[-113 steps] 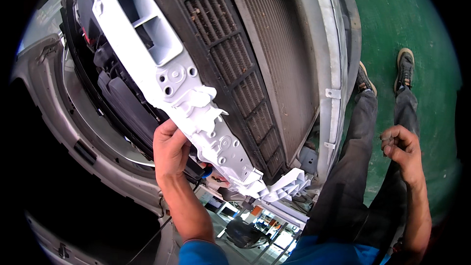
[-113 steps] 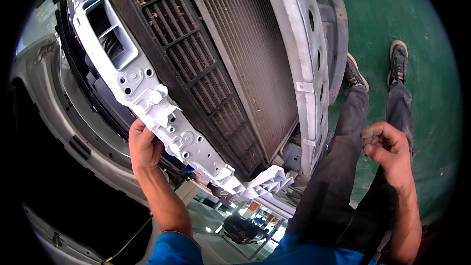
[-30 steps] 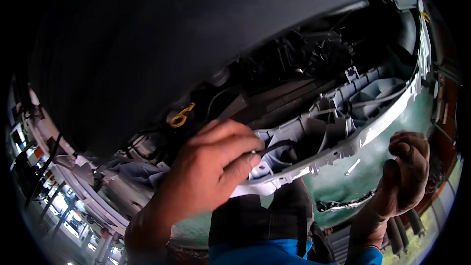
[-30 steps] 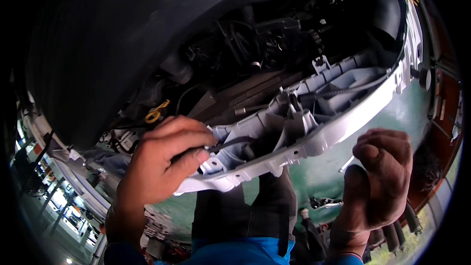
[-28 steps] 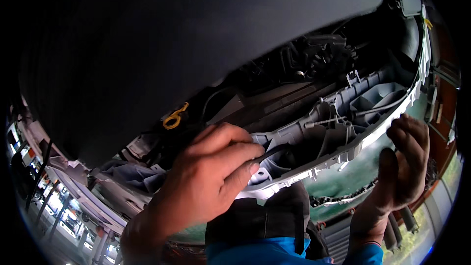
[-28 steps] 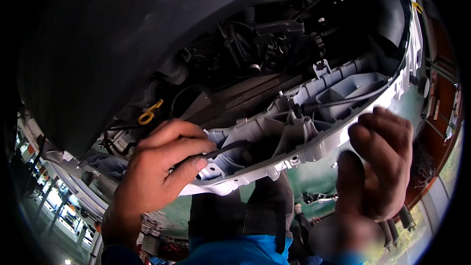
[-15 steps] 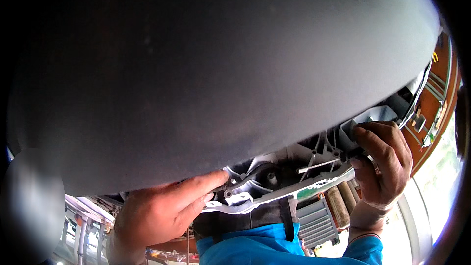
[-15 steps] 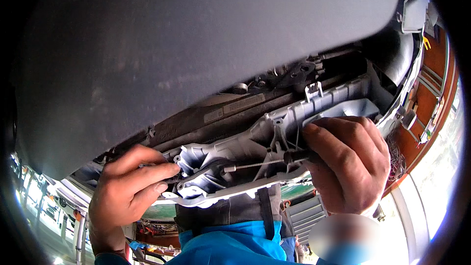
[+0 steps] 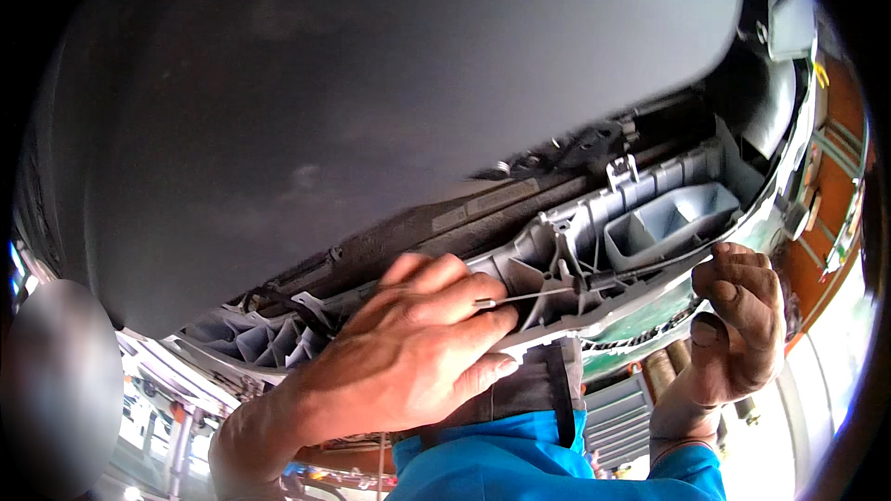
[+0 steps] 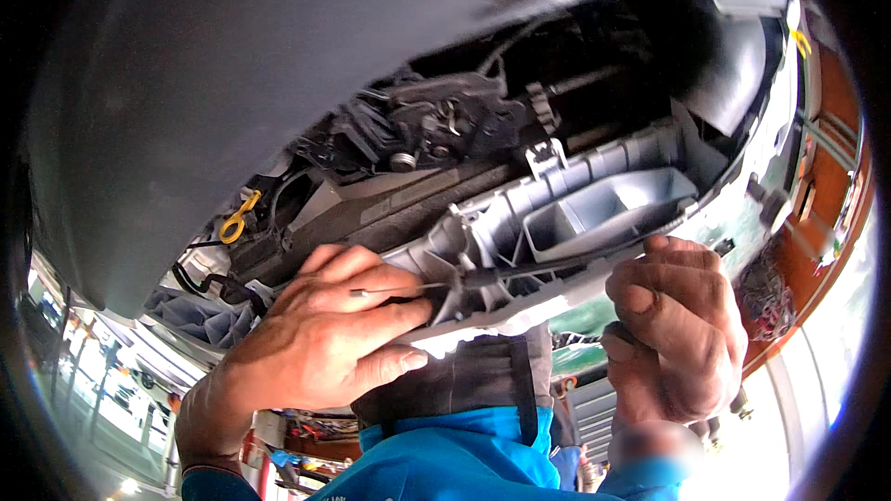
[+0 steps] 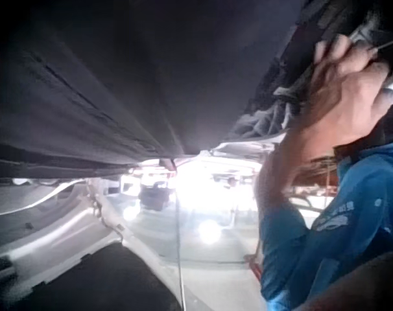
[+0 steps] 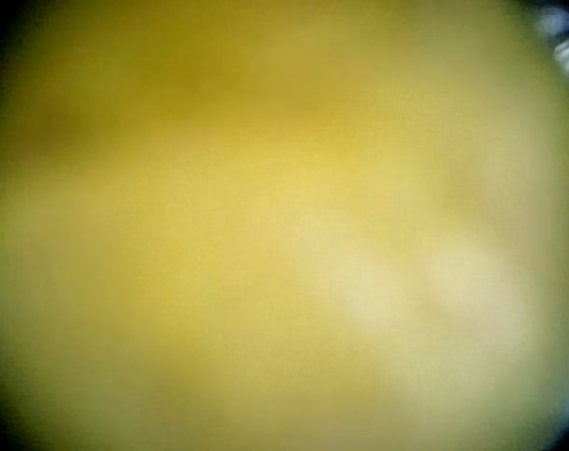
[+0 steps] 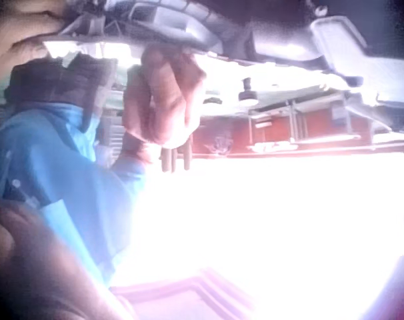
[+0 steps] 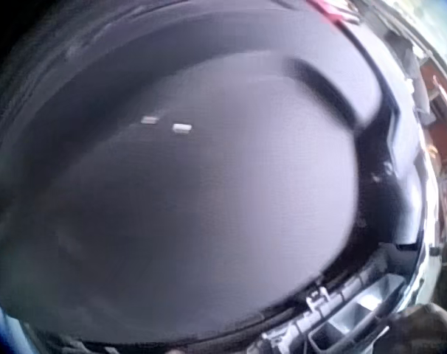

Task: The person removes a white plastic radiator support frame from the front of a white Ford Escort, places it on the floor, and then reinstalls it. The person uses a ratchet to tighten bolts securing the frame. Another person assists by holding the frame during reinstallation.

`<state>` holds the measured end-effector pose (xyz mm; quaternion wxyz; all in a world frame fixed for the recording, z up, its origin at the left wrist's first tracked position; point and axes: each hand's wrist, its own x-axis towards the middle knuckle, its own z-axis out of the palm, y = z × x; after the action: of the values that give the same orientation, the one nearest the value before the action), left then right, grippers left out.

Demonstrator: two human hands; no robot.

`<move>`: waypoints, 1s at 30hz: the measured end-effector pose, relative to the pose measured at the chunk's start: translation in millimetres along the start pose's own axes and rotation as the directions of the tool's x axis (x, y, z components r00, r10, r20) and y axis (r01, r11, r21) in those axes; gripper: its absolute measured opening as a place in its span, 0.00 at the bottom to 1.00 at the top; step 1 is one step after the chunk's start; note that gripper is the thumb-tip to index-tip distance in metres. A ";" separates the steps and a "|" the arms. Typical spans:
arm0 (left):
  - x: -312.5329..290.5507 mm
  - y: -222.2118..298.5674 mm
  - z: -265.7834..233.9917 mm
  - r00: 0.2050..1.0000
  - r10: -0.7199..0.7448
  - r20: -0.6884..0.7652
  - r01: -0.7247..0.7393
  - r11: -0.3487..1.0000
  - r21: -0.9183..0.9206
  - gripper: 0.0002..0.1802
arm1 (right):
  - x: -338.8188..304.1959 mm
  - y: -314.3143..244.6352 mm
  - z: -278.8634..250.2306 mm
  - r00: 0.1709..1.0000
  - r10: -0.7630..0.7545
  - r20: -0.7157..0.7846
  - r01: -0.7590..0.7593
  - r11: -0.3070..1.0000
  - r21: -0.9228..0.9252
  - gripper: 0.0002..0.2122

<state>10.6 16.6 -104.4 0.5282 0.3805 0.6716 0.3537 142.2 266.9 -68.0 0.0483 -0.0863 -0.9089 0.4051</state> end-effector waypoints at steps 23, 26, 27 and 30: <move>11.4 43.4 26.7 0.878 -0.412 -0.244 0.451 0.883 0.133 0.23 | -266.8 47.9 180.3 0.775 0.618 0.129 -0.306 0.189 0.933 0.08; 1.0 45.1 23.0 0.881 -0.390 -0.267 0.428 0.898 0.104 0.28 | -303.2 53.2 199.6 0.732 0.658 0.179 -0.347 0.133 0.928 0.07; 3.5 46.4 22.1 0.882 -0.391 -0.262 0.428 0.898 0.103 0.29 | -312.7 57.9 204.6 0.708 0.685 0.170 -0.346 0.128 0.929 0.07; 2.3 49.2 10.7 0.885 -0.389 -0.255 0.430 0.894 0.129 0.33 | -335.4 66.8 221.5 0.622 0.752 0.218 -0.352 0.019 0.936 0.07</move>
<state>27.6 42.0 -64.3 0.4757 0.2344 0.8210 0.2113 444.0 83.7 -271.5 0.0796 -0.4645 -0.3533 0.8082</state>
